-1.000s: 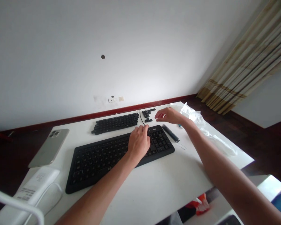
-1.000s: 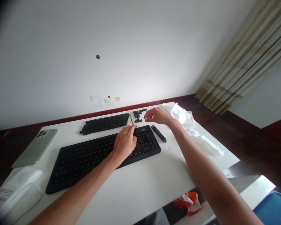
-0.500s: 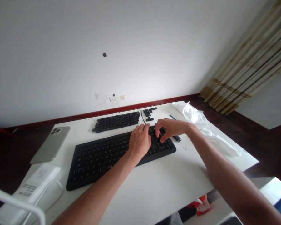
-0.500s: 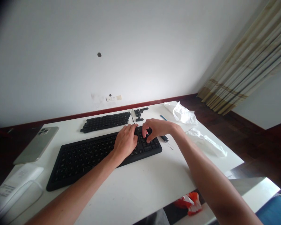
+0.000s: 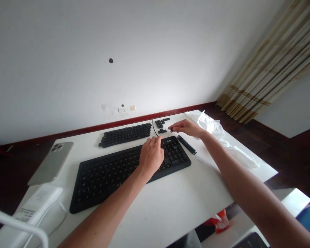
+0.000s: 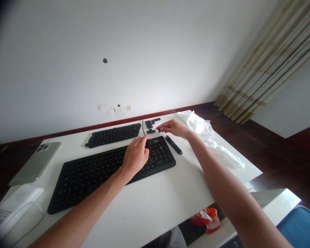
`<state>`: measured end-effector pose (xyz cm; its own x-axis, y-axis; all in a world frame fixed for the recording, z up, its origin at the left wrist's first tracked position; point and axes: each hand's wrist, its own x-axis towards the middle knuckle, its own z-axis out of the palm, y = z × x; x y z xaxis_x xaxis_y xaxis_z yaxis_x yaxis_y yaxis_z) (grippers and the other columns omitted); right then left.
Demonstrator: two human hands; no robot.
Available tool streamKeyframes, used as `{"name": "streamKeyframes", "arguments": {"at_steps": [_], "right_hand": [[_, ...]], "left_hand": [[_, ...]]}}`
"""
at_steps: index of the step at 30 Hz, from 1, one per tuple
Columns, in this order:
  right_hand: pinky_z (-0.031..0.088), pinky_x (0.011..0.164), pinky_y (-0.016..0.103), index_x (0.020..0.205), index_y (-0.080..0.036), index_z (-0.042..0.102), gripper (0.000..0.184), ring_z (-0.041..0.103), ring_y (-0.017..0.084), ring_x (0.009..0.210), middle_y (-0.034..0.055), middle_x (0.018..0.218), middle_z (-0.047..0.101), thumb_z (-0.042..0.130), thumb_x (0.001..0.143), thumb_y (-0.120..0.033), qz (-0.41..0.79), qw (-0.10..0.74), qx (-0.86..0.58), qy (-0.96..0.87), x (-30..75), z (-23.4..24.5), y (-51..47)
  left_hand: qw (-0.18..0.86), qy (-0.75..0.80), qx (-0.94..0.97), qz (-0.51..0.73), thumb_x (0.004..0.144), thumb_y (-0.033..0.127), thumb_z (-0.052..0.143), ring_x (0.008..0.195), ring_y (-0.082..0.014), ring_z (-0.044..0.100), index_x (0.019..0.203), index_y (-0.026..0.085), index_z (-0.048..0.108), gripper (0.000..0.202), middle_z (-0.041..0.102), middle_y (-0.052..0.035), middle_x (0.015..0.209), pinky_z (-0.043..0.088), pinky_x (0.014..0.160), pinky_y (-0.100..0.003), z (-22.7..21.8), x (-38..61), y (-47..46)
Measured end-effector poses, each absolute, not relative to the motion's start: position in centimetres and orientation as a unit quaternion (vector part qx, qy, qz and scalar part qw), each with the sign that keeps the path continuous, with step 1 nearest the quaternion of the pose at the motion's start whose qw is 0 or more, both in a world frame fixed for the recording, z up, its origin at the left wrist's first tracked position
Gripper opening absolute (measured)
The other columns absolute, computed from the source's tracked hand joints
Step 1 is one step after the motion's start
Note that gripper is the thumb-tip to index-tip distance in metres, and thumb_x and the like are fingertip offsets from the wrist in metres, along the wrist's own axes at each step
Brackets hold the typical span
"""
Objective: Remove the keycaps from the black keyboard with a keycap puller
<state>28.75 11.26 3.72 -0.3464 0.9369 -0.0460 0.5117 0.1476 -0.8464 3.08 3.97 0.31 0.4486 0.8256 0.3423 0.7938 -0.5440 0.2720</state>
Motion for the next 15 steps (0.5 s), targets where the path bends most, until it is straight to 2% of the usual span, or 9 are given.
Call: {"name": "streamKeyframes", "arguments": {"at_steps": [3,7,9,15], "right_hand": [[0.055,0.084,0.035,0.123,-0.020,0.076,0.045,0.072,0.022,0.092,0.0071,0.100,0.082,0.072,0.087,-0.046,0.397,0.272,-0.519,-0.706,28.8,3.2,11.5],[0.055,0.085,0.035,0.101,-0.019,0.076,0.021,0.074,0.023,0.092,0.0080,0.100,0.082,0.071,0.089,-0.036,0.263,0.311,-0.585,-0.702,29.2,1.9,12.4],[0.055,0.083,0.034,0.094,-0.020,0.077,0.014,0.074,0.022,0.089,0.0072,0.098,0.081,0.070,0.090,-0.031,0.192,0.300,-0.608,-0.710,29.6,1.0,12.9],[0.053,0.081,0.032,0.093,-0.025,0.081,0.014,0.073,0.022,0.087,0.0020,0.092,0.082,0.069,0.092,-0.031,0.123,0.262,-0.610,-0.738,30.1,-0.8,14.0]], "left_hand": [[0.035,0.475,0.851,0.222,0.093,0.005,0.052,0.110,-0.0275,0.062,0.138,0.016,0.054,0.046,0.068,-0.0105,0.112,0.053,0.098,-0.042,0.3,3.0,3.9],[0.032,0.475,0.852,0.219,0.092,0.005,0.051,0.109,-0.0272,0.062,0.137,0.016,0.055,0.046,0.067,-0.0101,0.112,0.053,0.097,-0.041,0.4,3.1,3.9],[0.029,0.475,0.852,0.216,0.092,0.005,0.051,0.108,-0.0270,0.062,0.137,0.017,0.055,0.046,0.067,-0.0098,0.112,0.053,0.097,-0.041,0.4,3.1,3.9],[0.030,0.476,0.853,0.214,0.092,0.005,0.051,0.107,-0.0273,0.061,0.136,0.017,0.055,0.046,0.068,-0.0095,0.112,0.053,0.096,-0.041,0.5,3.1,3.9]]}}
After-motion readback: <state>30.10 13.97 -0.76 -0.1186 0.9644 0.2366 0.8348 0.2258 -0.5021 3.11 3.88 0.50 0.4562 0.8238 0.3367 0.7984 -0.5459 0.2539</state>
